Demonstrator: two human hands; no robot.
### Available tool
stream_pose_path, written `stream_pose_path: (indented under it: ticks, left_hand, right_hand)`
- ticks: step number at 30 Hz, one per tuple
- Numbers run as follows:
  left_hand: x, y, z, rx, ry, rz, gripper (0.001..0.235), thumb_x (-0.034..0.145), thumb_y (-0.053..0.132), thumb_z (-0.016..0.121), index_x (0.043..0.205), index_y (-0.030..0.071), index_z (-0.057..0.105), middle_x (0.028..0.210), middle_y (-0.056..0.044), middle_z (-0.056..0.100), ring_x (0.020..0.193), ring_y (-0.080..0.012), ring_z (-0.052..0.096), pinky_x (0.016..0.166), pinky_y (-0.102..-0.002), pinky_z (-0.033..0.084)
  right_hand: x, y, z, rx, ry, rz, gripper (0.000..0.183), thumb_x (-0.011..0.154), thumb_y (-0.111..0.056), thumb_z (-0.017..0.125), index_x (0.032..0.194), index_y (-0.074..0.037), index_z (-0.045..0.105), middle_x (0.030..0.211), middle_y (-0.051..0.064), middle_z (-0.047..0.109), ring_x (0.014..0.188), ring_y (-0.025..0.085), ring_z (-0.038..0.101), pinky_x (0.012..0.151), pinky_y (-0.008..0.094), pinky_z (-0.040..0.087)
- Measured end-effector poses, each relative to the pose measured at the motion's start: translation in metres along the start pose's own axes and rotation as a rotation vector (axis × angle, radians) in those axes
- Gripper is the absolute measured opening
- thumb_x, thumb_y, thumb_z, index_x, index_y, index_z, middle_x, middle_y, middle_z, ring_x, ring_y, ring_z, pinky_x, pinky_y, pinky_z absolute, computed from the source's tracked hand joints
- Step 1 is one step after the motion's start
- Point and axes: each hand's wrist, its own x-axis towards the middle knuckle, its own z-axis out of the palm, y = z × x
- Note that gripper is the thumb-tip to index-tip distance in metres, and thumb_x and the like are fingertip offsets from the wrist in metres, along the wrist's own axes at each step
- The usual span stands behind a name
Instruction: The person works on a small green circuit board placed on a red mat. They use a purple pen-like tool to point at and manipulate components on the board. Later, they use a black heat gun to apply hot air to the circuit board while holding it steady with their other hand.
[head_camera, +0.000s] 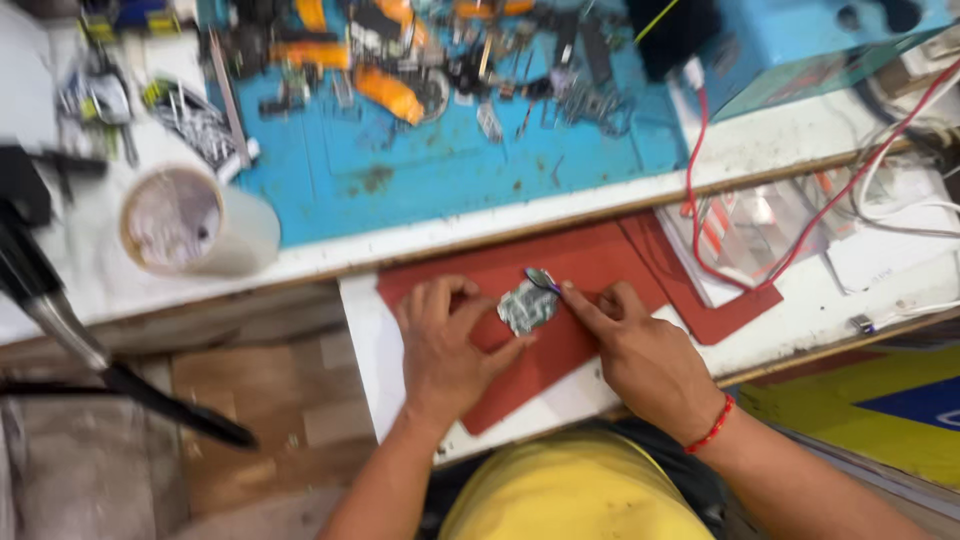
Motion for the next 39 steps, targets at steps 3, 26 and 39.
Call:
stream_pose_path:
  ticks: [3, 26, 39]
  left_hand:
    - [-0.006, -0.004, -0.002, 0.015, 0.009, 0.027, 0.047, 0.064, 0.041, 0.095, 0.095, 0.012, 0.075, 0.108, -0.003, 0.060, 0.110, -0.0278, 0.052, 0.096, -0.047, 0.039]
    - [-0.004, -0.006, -0.001, -0.075, 0.004, 0.008, 0.050, 0.062, 0.043, 0.094, 0.096, 0.012, 0.076, 0.104, -0.002, 0.060, 0.107, -0.0261, 0.054, 0.096, -0.047, 0.038]
    - [0.000, -0.009, -0.003, -0.079, 0.016, 0.018, 0.055, 0.056, 0.036, 0.095, 0.101, 0.011, 0.076, 0.109, -0.004, 0.060, 0.107, -0.0274, 0.054, 0.095, -0.047, 0.038]
  right_hand:
    - [-0.008, -0.008, 0.005, 0.058, -0.019, -0.116, 0.072, 0.080, 0.000, 0.053, 0.149, -0.020, 0.049, 0.111, 0.016, 0.060, 0.073, 0.038, 0.069, 0.059, 0.048, 0.056]
    - [0.000, -0.008, 0.008, 0.137, 0.051, -0.072, 0.062, 0.083, 0.004, 0.054, 0.141, -0.017, 0.059, 0.108, 0.017, 0.061, 0.083, 0.041, 0.067, 0.069, 0.050, 0.053]
    - [-0.002, -0.023, 0.010, 0.052, -0.087, -0.063, 0.067, 0.085, 0.000, 0.053, 0.147, -0.024, 0.056, 0.114, 0.017, 0.060, 0.075, 0.041, 0.068, 0.064, 0.051, 0.054]
